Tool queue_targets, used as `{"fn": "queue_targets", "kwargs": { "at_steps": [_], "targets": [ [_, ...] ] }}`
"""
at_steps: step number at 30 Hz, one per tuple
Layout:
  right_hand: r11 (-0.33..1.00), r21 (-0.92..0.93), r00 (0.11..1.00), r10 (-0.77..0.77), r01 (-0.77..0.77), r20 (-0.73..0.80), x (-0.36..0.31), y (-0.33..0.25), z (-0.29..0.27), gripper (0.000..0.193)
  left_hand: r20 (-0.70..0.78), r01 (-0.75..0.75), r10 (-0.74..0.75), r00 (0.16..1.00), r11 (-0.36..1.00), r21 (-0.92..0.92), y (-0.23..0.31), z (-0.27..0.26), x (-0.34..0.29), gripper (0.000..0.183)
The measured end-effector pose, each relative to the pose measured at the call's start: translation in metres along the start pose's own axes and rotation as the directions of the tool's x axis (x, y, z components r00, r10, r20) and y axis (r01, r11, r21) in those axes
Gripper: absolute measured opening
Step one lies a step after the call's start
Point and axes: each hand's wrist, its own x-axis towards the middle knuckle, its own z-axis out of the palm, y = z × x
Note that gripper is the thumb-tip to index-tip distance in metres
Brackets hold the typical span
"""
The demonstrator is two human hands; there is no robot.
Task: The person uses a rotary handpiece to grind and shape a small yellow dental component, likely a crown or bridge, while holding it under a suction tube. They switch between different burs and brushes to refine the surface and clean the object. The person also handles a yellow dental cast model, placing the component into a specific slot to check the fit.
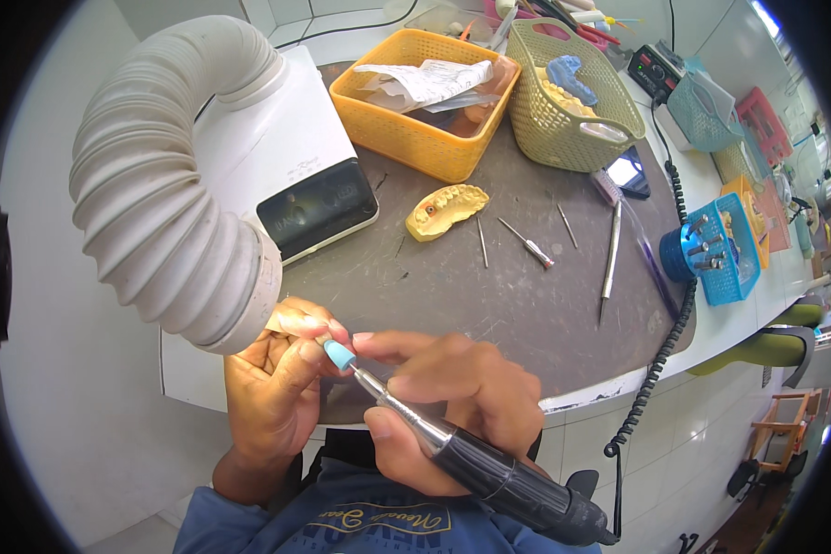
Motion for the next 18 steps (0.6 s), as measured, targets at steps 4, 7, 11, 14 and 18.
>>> {"fn": "queue_targets", "kwargs": {
  "at_steps": [4,7,11,14,18],
  "targets": [
    [1.000,-0.006,1.000,0.008,-0.008,-0.006,0.0023,-0.0009,0.0004,0.024,0.020,-0.032,0.032,0.999,0.999,0.019,-0.0010,0.0002,0.0008,0.014],
    [1.000,-0.021,1.000,0.009,-0.009,-0.006,0.0030,-0.0017,0.0006,0.024,0.020,-0.035,0.034,0.999,0.999,0.025,-0.0005,0.0006,0.0010,0.013],
    [0.999,-0.011,0.999,0.032,-0.032,-0.019,0.0022,-0.0024,0.0007,0.024,0.000,-0.023,0.023,1.000,0.999,0.046,0.0001,0.0015,0.0007,0.012],
    [1.000,-0.018,1.000,0.022,-0.022,-0.004,0.0033,-0.0022,-0.0002,0.024,0.014,-0.010,0.009,1.000,0.999,0.041,0.0017,0.0011,0.0021,0.013],
    [1.000,-0.009,1.000,0.004,-0.004,-0.011,0.0025,-0.0009,0.0007,0.025,-0.014,0.007,-0.007,1.000,1.000,0.023,0.0017,0.0026,0.0002,0.014]
  ]
}}
